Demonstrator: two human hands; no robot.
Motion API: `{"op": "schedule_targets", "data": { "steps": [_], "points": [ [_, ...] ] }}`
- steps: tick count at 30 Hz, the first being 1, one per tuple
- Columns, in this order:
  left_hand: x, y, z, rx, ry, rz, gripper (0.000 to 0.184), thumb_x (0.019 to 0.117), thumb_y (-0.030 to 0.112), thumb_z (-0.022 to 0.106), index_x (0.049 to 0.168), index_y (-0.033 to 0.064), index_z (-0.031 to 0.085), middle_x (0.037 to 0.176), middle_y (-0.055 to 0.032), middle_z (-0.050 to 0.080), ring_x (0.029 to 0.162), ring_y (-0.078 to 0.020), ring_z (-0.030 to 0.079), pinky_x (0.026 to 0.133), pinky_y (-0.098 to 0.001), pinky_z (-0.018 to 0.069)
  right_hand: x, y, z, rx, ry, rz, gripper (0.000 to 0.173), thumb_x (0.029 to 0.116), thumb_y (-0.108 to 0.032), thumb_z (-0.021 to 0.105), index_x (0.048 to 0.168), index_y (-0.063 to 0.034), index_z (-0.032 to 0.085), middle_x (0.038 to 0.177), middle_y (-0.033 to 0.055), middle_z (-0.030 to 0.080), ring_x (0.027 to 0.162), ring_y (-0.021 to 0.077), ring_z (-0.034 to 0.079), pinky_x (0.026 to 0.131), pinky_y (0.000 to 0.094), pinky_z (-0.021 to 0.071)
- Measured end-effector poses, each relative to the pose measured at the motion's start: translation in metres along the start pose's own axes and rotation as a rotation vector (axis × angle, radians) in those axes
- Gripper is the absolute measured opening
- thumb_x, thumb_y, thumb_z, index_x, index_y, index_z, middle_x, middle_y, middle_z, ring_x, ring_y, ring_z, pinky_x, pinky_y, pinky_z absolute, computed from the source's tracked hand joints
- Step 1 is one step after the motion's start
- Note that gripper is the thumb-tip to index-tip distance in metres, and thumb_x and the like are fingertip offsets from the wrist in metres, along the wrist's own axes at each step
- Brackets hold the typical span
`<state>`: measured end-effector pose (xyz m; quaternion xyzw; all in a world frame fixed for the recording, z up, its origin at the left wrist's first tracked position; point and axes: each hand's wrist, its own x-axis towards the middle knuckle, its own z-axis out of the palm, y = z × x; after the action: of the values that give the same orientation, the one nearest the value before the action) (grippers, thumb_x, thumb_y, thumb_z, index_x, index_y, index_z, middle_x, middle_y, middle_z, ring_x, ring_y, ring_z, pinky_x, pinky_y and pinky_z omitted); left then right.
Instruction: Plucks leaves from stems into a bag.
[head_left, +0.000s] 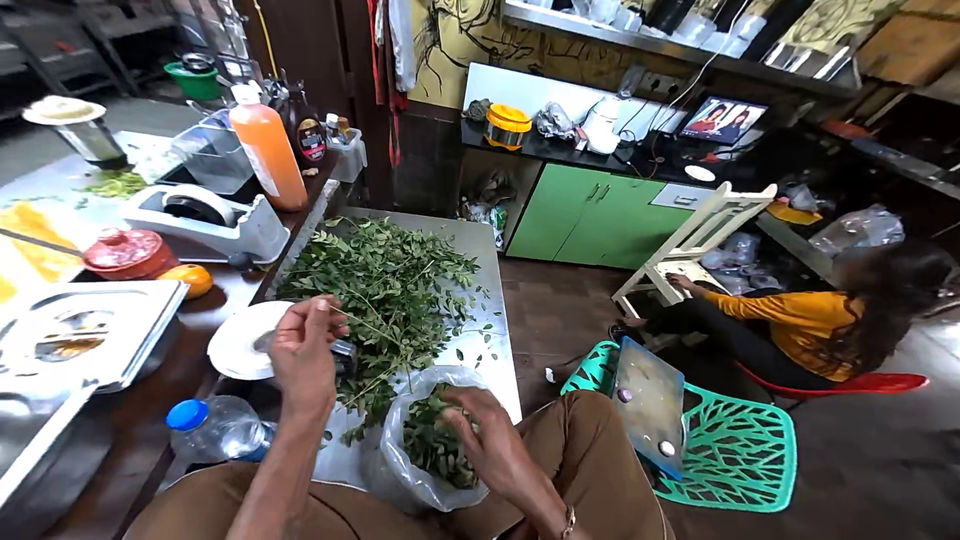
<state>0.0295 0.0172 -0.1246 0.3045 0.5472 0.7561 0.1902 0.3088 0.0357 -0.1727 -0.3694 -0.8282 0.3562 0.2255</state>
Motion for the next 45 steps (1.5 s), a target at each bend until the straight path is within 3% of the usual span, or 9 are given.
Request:
{"op": "schedule_targets", "data": {
  "steps": [4,8,15,19,23,28,33,38,45],
  "points": [
    [-0.023,0.001,0.016,0.115,-0.325,0.039,0.019,0.1038,0.023,0.058,0.113,0.0094,0.069,0.113,-0.0059,0.071,0.092,-0.0212,0.07,0.076,-0.0372,0.0616,0.025,-0.011,-0.02,0.285,0.204,0.039,0.034,0.1078,-0.034,0.051,0.126,-0.0147,0.071,0.115,-0.0006,0.073,0.095,0.0121,0.072,0.082,0.0334,0.0635],
    [-0.041,-0.013,0.039,0.102,-0.552,0.083,0.021,0.102,0.031,0.061,0.109,0.0144,0.073,0.116,-0.0041,0.07,0.094,-0.0225,0.07,0.077,-0.0378,0.0624,0.041,-0.023,-0.028,0.385,0.075,0.004,0.034,0.1045,-0.037,0.059,0.128,-0.0159,0.071,0.104,-0.0003,0.075,0.075,0.0113,0.068,0.067,0.0302,0.0594],
    [-0.032,-0.029,0.028,0.549,-0.699,0.327,0.025,0.1015,0.036,0.059,0.121,0.0291,0.074,0.124,0.0074,0.07,0.109,-0.012,0.068,0.09,-0.0357,0.0602,0.04,0.01,-0.05,0.183,0.221,-0.112,0.022,0.1029,-0.027,0.062,0.107,-0.0109,0.077,0.094,-0.0012,0.074,0.078,0.0058,0.069,0.073,0.0249,0.06],
    [-0.009,-0.044,0.009,0.844,-0.959,0.355,0.04,0.0918,0.002,0.059,0.123,0.0201,0.075,0.138,-0.0168,0.062,0.129,-0.0437,0.054,0.107,-0.0638,0.0424,0.033,0.079,-0.113,-0.32,0.483,0.003,0.025,0.1021,-0.031,0.06,0.108,-0.015,0.078,0.095,0.0,0.074,0.083,0.0081,0.07,0.078,0.0276,0.0601],
    [-0.009,-0.059,0.013,1.032,-1.07,0.225,0.038,0.0875,0.003,0.071,0.12,0.0207,0.077,0.14,-0.022,0.058,0.127,-0.0514,0.051,0.105,-0.0676,0.042,0.01,0.139,-0.161,-0.542,0.356,0.437,0.037,0.0996,-0.04,0.058,0.125,-0.0169,0.072,0.118,0.0074,0.07,0.105,0.0225,0.069,0.095,0.0437,0.057],
    [-0.005,-0.071,0.015,1.05,-0.987,0.276,0.018,0.0966,0.028,0.069,0.11,0.0225,0.08,0.119,-0.0157,0.069,0.117,-0.041,0.06,0.101,-0.0599,0.0478,-0.026,0.168,-0.159,-0.517,0.43,0.486,0.036,0.099,-0.044,0.058,0.119,-0.019,0.075,0.113,0.0031,0.071,0.097,0.0168,0.07,0.089,0.039,0.0588],
    [-0.003,-0.055,0.017,0.699,-0.626,0.434,0.025,0.1046,0.023,0.059,0.117,0.0097,0.076,0.117,-0.0166,0.071,0.111,-0.027,0.067,0.097,-0.0431,0.0551,-0.03,0.157,-0.134,-0.447,0.582,0.309,0.026,0.0985,-0.037,0.062,0.106,-0.0177,0.078,0.102,-0.0004,0.073,0.092,0.0104,0.07,0.086,0.0313,0.0597],
    [-0.008,-0.023,0.018,0.197,-0.171,0.423,0.021,0.0999,0.01,0.063,0.114,-0.0062,0.067,0.107,-0.0064,0.071,0.082,-0.0085,0.071,0.066,-0.0268,0.0636,0.005,0.112,-0.109,-0.249,0.637,0.025,0.022,0.0982,-0.029,0.067,0.108,-0.0129,0.078,0.1,0.002,0.073,0.084,0.0074,0.07,0.076,0.0254,0.0618],
    [0.0,0.0,0.002,-0.218,-0.011,0.294,0.016,0.1032,0.009,0.057,0.114,0.0029,0.067,0.096,-0.0056,0.074,0.07,-0.0165,0.072,0.059,-0.0314,0.0637,0.071,0.008,-0.058,-0.001,0.557,-0.414,0.015,0.0966,-0.018,0.07,0.107,-0.0116,0.078,0.104,0.0001,0.074,0.09,0.0082,0.072,0.078,0.0262,0.0641]
  ]
}}
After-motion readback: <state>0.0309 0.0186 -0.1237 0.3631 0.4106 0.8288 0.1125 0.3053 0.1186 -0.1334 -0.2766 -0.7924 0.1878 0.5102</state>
